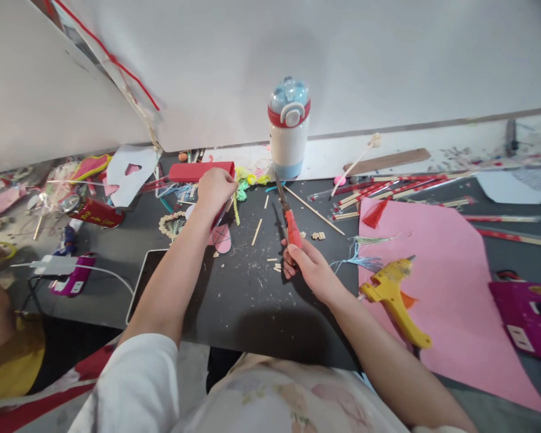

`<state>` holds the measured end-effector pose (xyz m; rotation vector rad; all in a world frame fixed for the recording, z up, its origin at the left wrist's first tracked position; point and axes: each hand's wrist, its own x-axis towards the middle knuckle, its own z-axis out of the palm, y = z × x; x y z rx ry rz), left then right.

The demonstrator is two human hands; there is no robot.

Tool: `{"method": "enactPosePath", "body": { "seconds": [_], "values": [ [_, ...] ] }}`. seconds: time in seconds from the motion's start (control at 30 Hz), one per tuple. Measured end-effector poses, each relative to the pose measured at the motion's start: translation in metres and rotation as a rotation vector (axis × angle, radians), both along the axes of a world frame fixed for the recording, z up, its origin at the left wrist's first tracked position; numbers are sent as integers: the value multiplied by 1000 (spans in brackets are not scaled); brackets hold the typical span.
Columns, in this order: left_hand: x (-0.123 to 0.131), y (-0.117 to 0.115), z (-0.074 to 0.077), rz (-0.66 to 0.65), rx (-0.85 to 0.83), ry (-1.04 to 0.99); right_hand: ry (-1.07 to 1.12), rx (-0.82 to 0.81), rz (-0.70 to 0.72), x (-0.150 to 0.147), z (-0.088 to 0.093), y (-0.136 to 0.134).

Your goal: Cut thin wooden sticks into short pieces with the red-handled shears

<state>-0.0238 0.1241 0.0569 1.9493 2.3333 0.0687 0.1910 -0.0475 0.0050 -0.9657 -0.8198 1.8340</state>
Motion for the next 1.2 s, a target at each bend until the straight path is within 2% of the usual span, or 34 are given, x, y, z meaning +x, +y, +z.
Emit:
{"method": "enactPosePath", "body": {
  "seconds": [0.23, 0.57, 0.77, 0.97, 1.07, 1.2],
  "values": [
    [10, 6, -2, -43, -7, 7, -30, 27, 20, 0, -4, -1],
    [22, 13, -11, 1, 39, 24, -32, 41, 20, 0, -3, -1],
    [19, 13, 2, 13, 101, 13, -28, 45, 16, -1, -4, -1],
    [10, 25, 16, 71, 177, 2, -21, 22, 2, -2, -1, 0],
    [5, 34, 18, 94, 226, -19, -24, 23, -2, -1, -1, 0],
    [2, 40, 12, 101, 237, -41, -24, 23, 4, 0, -1, 0]
  ]
}}
